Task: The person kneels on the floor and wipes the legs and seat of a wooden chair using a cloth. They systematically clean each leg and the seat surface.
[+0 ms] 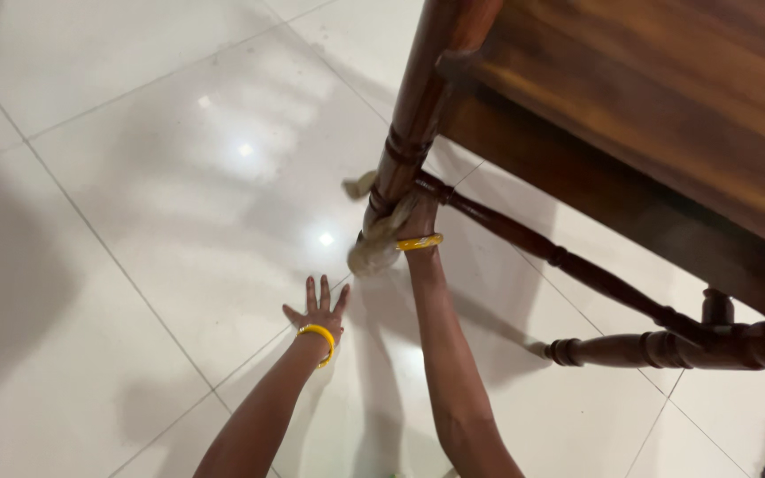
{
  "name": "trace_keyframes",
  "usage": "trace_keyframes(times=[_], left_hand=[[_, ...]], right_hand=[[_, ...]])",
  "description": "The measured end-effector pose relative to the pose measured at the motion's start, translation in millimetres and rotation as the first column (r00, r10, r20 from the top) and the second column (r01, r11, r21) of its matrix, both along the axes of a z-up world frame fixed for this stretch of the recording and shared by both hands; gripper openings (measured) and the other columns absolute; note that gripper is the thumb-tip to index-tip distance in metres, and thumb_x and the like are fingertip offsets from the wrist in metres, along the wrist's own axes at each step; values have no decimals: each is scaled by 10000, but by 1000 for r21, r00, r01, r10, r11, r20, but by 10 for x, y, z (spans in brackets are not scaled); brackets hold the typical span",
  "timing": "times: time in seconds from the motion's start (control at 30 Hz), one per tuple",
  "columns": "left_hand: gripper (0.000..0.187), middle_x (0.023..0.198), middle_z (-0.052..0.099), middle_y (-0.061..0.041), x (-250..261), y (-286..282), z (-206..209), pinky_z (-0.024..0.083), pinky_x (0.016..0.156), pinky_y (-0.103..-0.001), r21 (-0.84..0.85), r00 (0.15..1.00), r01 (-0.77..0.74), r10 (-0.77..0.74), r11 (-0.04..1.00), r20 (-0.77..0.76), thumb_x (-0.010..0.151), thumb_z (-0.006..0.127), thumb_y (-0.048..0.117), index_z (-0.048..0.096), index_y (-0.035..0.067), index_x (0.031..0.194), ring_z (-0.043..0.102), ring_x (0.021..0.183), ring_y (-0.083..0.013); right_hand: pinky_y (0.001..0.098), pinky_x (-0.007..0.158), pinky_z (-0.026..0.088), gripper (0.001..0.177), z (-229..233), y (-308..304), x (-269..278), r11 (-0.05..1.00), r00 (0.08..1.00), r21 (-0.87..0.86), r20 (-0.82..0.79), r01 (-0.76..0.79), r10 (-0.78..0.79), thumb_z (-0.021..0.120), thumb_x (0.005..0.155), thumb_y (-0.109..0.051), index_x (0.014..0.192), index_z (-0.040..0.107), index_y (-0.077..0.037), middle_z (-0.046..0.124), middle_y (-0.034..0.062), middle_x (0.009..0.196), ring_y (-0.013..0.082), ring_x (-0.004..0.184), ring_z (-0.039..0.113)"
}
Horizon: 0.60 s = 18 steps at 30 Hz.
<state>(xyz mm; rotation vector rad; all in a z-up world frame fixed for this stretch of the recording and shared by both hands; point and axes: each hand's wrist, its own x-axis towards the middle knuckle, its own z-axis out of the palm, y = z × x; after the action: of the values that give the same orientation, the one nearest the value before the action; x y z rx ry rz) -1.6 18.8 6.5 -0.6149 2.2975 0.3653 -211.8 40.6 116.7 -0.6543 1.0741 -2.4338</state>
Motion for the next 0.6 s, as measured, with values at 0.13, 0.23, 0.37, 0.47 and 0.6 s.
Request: trace_keyframes(times=[0.13, 0.23, 0.37, 0.47, 0.6], left_hand=[[877, 1715, -259, -79, 5, 0, 8, 152, 1109, -813, 8, 999, 10, -10, 1000, 44, 1057, 496, 386, -176, 404, 1621, -230, 1561, -400], [887, 1716, -255, -82, -40, -23, 24, 165, 1106, -811, -7, 999, 14, -14, 1000, 34, 1057, 499, 376, -186, 401, 1621, -223, 1562, -403], [938, 1718, -229, -105, -23, -17, -56, 228, 1078, -799, -82, 998, 64, -62, 995, 30, 1039, 537, 442, -197, 383, 1619, -195, 1563, -428], [1071, 1731, -206, -67, -78, -68, -137, 315, 1064, -747, -44, 996, 51, -47, 998, 73, 953, 666, 497, -162, 399, 1625, -168, 1588, -391], [956, 1749, -30, 14, -299, -305, -384, 265, 1084, -838, -19, 991, 106, -104, 994, 88, 910, 684, 575, 83, 416, 1637, 22, 1605, -353]], right_hand=[[242, 612, 523, 487, 340, 38, 229, 969, 976, -124, -63, -213, 206, 521, 1100, -350, 1014, 686, 100, 706, 68, 735, 98, 612, 627], [216, 585, 521, 444, 181, 96, 565, 993, 981, 4, -152, 121, -119, 525, 1091, -287, 1014, 720, 105, 709, 60, 736, 72, 604, 623], [319, 834, 564, 413, -256, -9, 731, 629, 728, 368, -392, 685, -563, 490, 901, 6, 1293, 615, 48, 741, 159, 1066, 193, 937, 683], [320, 890, 597, 584, -289, 90, 825, 577, 664, 346, -514, 740, -544, 474, 798, 124, 1357, 614, 33, 747, 153, 1187, 223, 1038, 726], [373, 1039, 616, 528, -125, 434, 918, 567, 312, 87, -897, 819, -313, 563, 771, 175, 1249, 700, -3, 728, 198, 1252, 333, 1231, 712]])
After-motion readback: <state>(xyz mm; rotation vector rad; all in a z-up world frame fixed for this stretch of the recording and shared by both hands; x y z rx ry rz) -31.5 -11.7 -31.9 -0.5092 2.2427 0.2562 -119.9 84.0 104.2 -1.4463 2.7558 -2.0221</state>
